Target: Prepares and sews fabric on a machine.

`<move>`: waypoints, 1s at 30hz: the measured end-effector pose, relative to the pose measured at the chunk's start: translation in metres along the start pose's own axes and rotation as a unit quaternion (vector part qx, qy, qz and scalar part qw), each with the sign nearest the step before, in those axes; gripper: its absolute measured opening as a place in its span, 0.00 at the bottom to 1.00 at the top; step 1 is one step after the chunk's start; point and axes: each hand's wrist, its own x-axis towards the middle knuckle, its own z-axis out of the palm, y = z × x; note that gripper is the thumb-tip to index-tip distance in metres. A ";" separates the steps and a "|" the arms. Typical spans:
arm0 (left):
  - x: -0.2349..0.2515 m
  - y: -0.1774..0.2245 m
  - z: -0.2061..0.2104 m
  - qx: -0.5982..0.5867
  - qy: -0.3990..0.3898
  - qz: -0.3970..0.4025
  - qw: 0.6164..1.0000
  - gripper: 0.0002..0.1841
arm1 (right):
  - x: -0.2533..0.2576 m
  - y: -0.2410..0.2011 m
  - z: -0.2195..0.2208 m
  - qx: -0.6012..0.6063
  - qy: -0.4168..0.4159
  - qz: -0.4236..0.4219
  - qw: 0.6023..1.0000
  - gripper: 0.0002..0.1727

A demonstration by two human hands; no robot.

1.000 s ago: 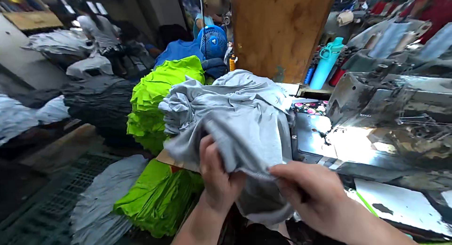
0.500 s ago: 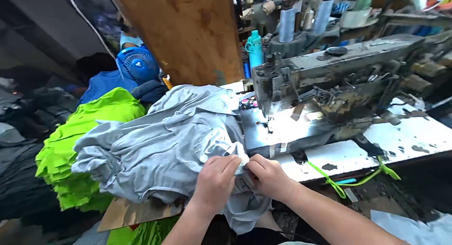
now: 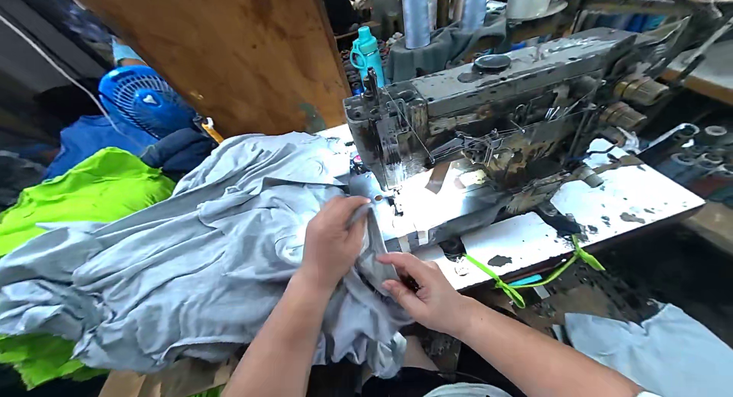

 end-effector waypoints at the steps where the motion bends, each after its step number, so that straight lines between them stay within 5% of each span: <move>1: 0.004 -0.008 0.011 0.091 -0.040 0.027 0.995 0.09 | -0.008 0.004 -0.004 -0.017 -0.007 0.034 0.999 0.14; 4: 0.016 -0.008 0.031 0.145 -0.203 -0.115 0.962 0.08 | -0.028 0.011 -0.022 0.026 -0.039 0.174 0.984 0.12; 8: 0.046 -0.009 0.039 0.158 -0.245 -0.216 0.932 0.07 | -0.023 0.004 -0.050 0.128 -0.004 0.305 0.944 0.10; 12: 0.058 -0.070 0.077 0.138 -0.160 -0.100 0.972 0.10 | 0.001 0.018 -0.052 0.092 0.038 0.291 0.951 0.11; 15: 0.071 -0.081 0.082 0.047 -0.176 -0.177 0.967 0.18 | 0.005 0.024 -0.044 0.073 0.059 0.265 0.960 0.12; 21: 0.071 -0.080 0.081 0.016 -0.172 -0.190 0.967 0.19 | 0.004 0.022 -0.038 0.074 0.072 0.264 0.959 0.12; 30: 0.084 -0.098 0.093 0.114 -0.257 -0.212 0.936 0.12 | 0.005 0.029 -0.031 0.067 0.094 0.252 0.961 0.10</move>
